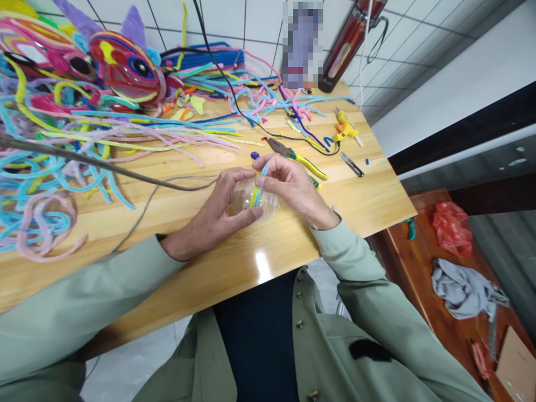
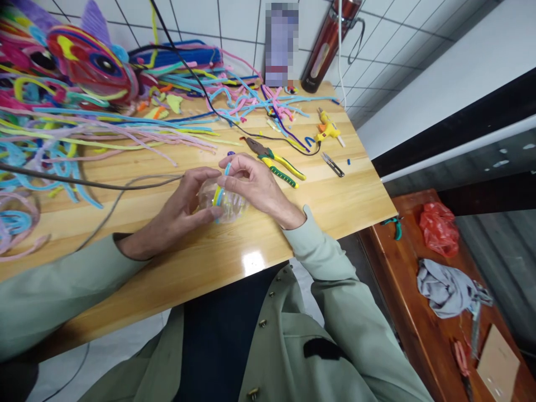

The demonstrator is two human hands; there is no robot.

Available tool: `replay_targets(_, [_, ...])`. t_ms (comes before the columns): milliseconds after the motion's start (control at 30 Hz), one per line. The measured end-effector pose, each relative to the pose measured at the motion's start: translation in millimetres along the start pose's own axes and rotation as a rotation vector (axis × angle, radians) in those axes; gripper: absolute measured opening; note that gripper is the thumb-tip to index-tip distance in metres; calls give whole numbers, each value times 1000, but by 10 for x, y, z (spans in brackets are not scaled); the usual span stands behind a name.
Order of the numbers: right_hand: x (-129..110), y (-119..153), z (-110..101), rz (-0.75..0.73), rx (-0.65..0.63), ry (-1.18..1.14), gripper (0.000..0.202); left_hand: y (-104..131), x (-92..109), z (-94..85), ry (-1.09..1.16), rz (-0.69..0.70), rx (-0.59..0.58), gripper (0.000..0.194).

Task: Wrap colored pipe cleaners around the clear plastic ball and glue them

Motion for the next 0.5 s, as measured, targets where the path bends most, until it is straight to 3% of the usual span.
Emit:
replay_targets(167, [-28, 0, 23, -30, -20, 41, 55, -7, -68, 16, 95, -105, 19, 55])
replay_targets(500, [-24, 20, -27, 50, 16, -3, 45, 34, -57, 39, 79, -69, 34, 55])
Point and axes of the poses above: each hand's wrist, its own y-axis away from the middle knuckle, its own z-axis out of the palm, x = y × z, the point moved 8 cm from there along -y, towards the middle knuckle, and after that the axes turned 6 degrees about -z, right-handed, at the moved point
